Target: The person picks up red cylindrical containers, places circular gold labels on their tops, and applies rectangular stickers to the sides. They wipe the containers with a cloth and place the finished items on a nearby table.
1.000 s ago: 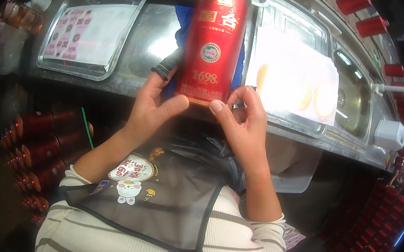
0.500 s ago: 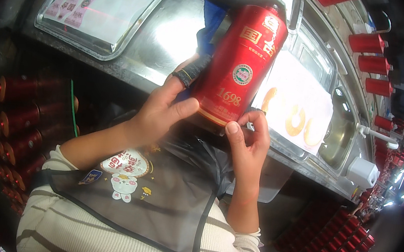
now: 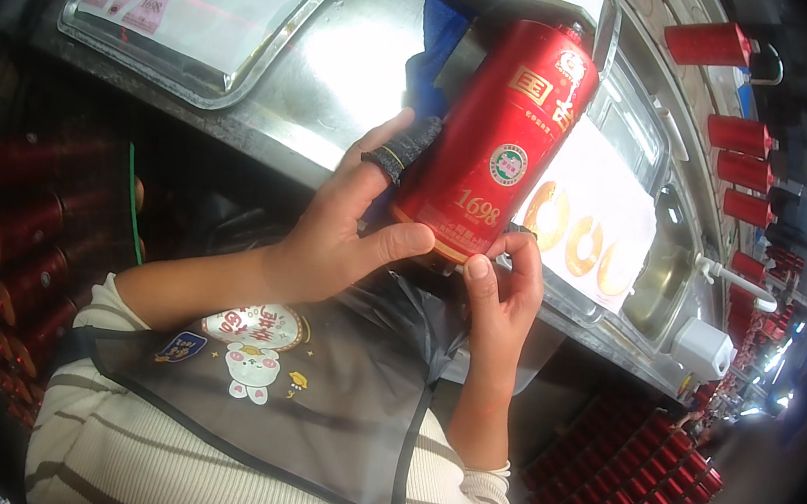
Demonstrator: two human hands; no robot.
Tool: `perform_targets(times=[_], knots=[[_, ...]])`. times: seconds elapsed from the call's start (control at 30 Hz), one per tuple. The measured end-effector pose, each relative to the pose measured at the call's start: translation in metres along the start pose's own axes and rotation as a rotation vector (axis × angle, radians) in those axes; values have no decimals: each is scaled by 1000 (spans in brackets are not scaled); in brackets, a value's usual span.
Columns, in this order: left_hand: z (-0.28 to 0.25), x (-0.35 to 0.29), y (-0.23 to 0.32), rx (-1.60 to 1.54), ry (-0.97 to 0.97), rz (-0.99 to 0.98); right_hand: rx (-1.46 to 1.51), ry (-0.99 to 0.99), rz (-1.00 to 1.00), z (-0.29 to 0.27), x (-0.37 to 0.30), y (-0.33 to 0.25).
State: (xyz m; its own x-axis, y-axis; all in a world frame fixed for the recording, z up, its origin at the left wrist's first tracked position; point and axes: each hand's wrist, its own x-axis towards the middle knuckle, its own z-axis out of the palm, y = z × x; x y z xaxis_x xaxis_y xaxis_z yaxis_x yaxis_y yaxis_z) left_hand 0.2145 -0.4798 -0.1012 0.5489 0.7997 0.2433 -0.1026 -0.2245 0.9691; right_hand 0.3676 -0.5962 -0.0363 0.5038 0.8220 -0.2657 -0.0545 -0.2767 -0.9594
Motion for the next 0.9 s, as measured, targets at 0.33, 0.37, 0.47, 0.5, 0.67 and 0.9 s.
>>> perform_targets(times=[0.33,0.37,0.47,0.5,0.67,0.9], knots=[[-7,-1,-4,-176,-47,-82,7,13,-19,1,1,3],[-7,-1,-5,-184,-49,-79,9,15,-19,1,1,3],[-5,-1,-7,-231,-20,-97,-11,7,-7,2,1,1],[-4,-1,-9,-268,-15,-101,-46,21,-20,2,1,2],[-7,-1,-16,-504,-88,-194,-130,40,-57,-2,2,8],[-7,-1,-2,-421,8,-224,-63,22,-10,-1,1,3]])
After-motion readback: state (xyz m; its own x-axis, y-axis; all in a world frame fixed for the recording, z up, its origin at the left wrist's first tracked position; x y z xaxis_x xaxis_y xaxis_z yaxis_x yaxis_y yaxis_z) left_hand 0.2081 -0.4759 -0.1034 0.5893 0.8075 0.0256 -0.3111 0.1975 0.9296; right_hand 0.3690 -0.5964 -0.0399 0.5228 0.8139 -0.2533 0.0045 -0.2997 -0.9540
